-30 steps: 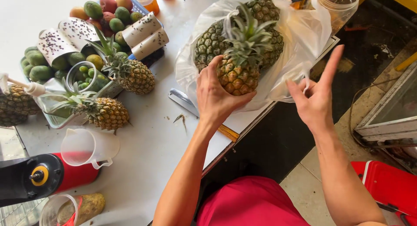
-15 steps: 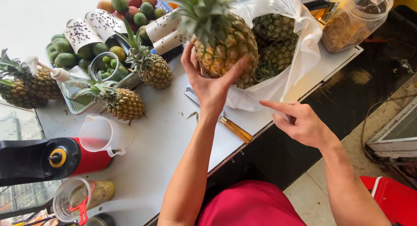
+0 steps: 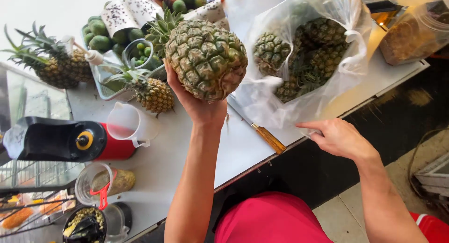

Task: Unpacking pineapples from plastic bags, trimming their crowns with a knife, and arranging them on a counter for display.

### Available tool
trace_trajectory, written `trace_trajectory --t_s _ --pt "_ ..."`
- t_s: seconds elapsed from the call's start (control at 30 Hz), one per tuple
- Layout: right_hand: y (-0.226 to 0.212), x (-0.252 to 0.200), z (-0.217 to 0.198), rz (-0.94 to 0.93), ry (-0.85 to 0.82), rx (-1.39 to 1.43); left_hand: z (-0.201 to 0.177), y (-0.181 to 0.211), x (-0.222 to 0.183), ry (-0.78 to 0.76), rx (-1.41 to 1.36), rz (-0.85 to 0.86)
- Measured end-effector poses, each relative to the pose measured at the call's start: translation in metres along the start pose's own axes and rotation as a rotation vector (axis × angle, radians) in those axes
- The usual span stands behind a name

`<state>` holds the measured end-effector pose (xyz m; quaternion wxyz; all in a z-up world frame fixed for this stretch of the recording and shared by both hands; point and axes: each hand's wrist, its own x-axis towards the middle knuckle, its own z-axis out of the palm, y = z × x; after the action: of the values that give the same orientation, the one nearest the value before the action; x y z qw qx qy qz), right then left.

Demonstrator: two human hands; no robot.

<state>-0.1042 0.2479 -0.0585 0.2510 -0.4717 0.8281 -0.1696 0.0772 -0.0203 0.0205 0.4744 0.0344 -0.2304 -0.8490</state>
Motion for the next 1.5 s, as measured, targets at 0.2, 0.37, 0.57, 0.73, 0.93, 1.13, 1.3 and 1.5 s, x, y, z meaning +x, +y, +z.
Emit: trace_trajectory --t_s 0.2,0.37,0.57,0.73,0.93,1.13,1.3,1.5 --pt "-0.074 -0.002 -0.055 0.053 -0.094 -0.155 -0.023 0.048 -0.034 0.064 -0.038 -0.030" --pt "-0.143 0.036 -0.065 -0.216 0.045 0.140 -0.069 0.058 -0.072 0.165 0.214 0.088" --pt "-0.261 0.093 -0.029 -0.624 -0.203 0.221 -0.054 0.120 -0.096 0.153 0.619 0.302" --pt "-0.337 0.120 0.003 -0.752 -0.458 0.596 -0.046 0.200 -0.104 -0.068 1.007 0.390" --pt "-0.396 0.156 0.050 -0.689 -0.438 0.731 -0.070 0.289 -0.087 0.017 1.360 0.344" --pt "-0.499 0.169 0.054 -0.697 -0.403 1.001 -0.105 0.320 -0.075 0.160 0.964 0.797" --pt "-0.552 0.272 0.100 -0.911 -0.203 0.884 -0.126 0.276 -0.126 0.260 0.902 0.391" --pt "-0.594 0.385 0.211 -0.829 0.040 0.541 -0.259 0.116 -0.164 -0.147 1.120 -0.141"
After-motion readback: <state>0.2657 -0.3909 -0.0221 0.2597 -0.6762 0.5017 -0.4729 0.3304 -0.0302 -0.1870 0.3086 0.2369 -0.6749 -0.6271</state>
